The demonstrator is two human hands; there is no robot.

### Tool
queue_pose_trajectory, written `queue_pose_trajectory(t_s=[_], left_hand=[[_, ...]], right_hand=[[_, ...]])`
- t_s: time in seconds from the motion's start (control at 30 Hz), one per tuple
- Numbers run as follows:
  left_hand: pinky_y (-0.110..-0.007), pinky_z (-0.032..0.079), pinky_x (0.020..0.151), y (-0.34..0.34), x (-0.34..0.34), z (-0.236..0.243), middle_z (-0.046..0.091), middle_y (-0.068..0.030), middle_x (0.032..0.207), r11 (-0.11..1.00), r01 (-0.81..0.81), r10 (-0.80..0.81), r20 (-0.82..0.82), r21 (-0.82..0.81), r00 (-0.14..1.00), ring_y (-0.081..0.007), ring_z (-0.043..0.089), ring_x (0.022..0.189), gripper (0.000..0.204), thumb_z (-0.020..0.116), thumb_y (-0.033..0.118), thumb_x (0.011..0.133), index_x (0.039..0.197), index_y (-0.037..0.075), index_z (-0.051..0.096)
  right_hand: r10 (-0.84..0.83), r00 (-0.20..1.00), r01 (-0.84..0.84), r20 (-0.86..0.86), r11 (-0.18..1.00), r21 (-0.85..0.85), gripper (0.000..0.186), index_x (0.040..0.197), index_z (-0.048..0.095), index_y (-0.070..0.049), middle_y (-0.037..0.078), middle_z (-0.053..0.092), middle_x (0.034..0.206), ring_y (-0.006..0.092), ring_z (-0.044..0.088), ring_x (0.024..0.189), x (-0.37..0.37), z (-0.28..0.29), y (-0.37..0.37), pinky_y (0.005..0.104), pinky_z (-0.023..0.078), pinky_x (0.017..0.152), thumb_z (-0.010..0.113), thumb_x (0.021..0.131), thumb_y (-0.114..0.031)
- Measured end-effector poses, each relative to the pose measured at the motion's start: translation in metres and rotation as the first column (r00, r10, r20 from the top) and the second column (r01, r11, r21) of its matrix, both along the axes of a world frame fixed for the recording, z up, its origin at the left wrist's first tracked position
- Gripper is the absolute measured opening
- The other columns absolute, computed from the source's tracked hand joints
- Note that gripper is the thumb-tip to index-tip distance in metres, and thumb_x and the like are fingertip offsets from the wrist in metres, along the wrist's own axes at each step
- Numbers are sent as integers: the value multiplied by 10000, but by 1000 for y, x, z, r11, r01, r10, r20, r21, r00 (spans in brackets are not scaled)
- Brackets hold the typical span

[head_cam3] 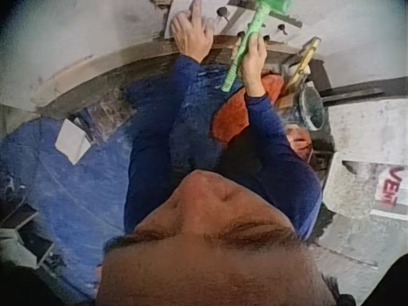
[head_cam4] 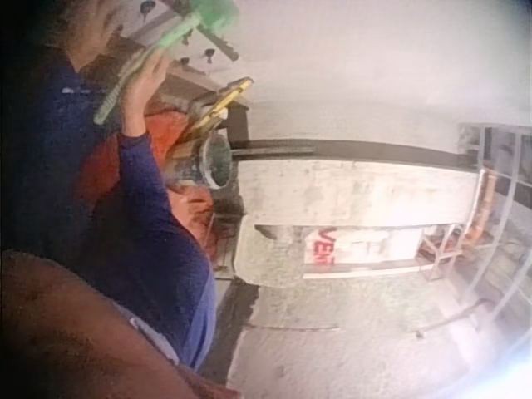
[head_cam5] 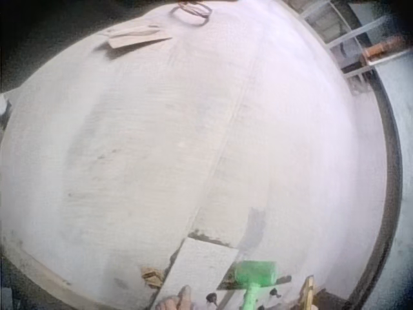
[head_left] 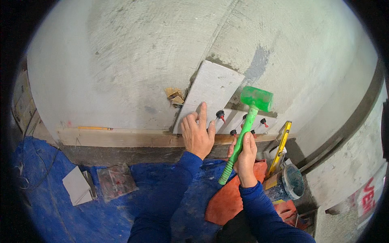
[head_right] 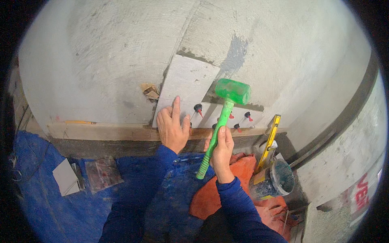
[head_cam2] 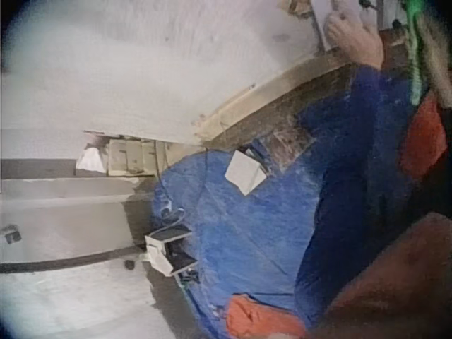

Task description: The person applies adhesive to a white tile using a trowel, places the tile on a wall above a wooden batten, and secures it with a green rubber mallet and tile leveling clips. The person repeats the process for additional tiles, adjusting clips to maintain alignment.

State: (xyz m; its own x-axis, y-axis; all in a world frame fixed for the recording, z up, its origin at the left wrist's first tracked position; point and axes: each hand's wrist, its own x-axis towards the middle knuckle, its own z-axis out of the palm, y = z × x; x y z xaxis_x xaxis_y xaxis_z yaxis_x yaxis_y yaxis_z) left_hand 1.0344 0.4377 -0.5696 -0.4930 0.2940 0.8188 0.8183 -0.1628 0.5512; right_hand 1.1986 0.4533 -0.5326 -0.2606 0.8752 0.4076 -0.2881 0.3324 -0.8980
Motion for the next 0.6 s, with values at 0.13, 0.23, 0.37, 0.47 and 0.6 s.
queue_pose_trajectory(t_s=[0.13, 0.23, 0.37, 0.47, 0.6], left_hand=[[-483, 402, 895, -1, -8, 3, 485, -175, 1062, 997, -55, 52, -57, -61, 997, -361, 485, 993, 721, 674, 324, 953, 1582, 70, 429], [-495, 402, 919, 0, -13, 1, 488, -182, 1082, 993, -54, 47, -71, -101, 996, -369, 482, 1020, 745, 685, 342, 949, 1597, 94, 412], [-493, 407, 912, 1, -19, -3, 488, -205, 1075, 989, -103, 86, -162, -103, 983, -377, 485, 1001, 753, 704, 304, 941, 1594, 71, 409], [-490, 411, 913, 0, -21, -5, 489, -220, 1075, 985, -115, 87, -207, -131, 975, -381, 486, 1000, 765, 717, 286, 936, 1595, 56, 403], [-492, 400, 920, 0, -22, -5, 484, -205, 1102, 978, -134, 95, -233, -158, 968, -374, 478, 1015, 825, 734, 306, 932, 1627, 93, 345]], right_hand=[[31, 996, -43, -82, 988, -150, 442, 1373, 523, -65, 53, 579, 783, 139, 541, 524, -2, 5, -8, 277, 466, 454, 459, 1121, -422], [74, 988, -99, -135, 977, -191, 484, 1431, 500, -76, 47, 563, 780, 138, 536, 519, -3, 9, -6, 281, 465, 453, 475, 1111, -438], [52, 982, -90, -180, 974, -209, 396, 1253, 562, -75, 46, 600, 779, 140, 561, 520, -4, 14, 2, 284, 465, 447, 475, 1114, -436], [58, 977, -97, -206, 979, -181, 361, 1048, 559, -94, 45, 612, 764, 140, 581, 517, -7, 18, 6, 289, 469, 434, 486, 1110, -442], [58, 978, -93, -202, 981, -172, 369, 1051, 571, -89, 36, 600, 734, 126, 568, 503, -11, 21, 7, 281, 450, 424, 498, 1106, -446]])
